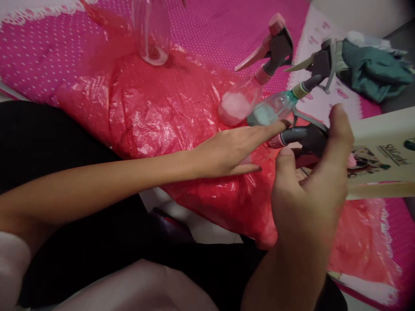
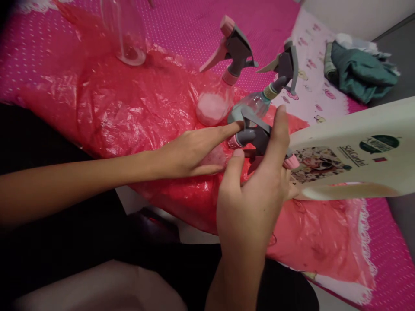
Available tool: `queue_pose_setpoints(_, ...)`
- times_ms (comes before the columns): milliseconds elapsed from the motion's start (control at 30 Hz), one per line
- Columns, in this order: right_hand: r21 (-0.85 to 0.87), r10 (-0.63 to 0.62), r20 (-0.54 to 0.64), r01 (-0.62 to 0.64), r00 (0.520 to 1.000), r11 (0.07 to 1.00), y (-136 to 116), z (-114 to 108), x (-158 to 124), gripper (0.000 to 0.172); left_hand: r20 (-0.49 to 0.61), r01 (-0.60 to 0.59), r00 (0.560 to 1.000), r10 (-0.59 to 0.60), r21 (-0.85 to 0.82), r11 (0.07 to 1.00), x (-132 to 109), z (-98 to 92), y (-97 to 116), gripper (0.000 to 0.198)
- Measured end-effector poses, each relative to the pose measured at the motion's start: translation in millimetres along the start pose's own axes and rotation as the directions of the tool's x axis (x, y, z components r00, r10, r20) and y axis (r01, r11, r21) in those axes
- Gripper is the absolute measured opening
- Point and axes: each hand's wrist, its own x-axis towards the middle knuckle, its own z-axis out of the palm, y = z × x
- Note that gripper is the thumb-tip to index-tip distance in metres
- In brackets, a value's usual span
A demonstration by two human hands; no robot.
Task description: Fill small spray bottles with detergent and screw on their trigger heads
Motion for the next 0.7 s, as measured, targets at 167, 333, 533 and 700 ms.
queue_pose_setpoints(167, -0.036, 0.034, 0.022, -0.033, 0.999, 0.999, -14, -4, -8, 0.064, -0.027, -0.032, 0.999, 0.030, -0.055, 0.998, 1, -1.4, 1, 0.076)
queue_pose_setpoints(333, -0.118, 0.080, 0.013, -0.078, 0.997, 0.990, -19, -4, -13, 0.058, -0.037, -0.076, 0.996, 0.075, -0.025, 0.997, 0, 0.9, 3, 0.072)
queue_pose_setpoints(533, -0.173, 0.079, 0.172, -0.049, 0.982, 0.984, -13, -13, -6, 0.060, -0.055, -0.110, 0.993, 0.107, -0.042, 0.993, 0, 4.7, -1, 0.065)
queue_pose_setpoints(700, -0.053, -0.083, 0.505, 0.127, 0.859, 0.991, -2, -57, -16, 0.068, -0.020, -0.065, 0.998, 0.064, -0.060, 0.996, -1, 2.6, 1, 0.066)
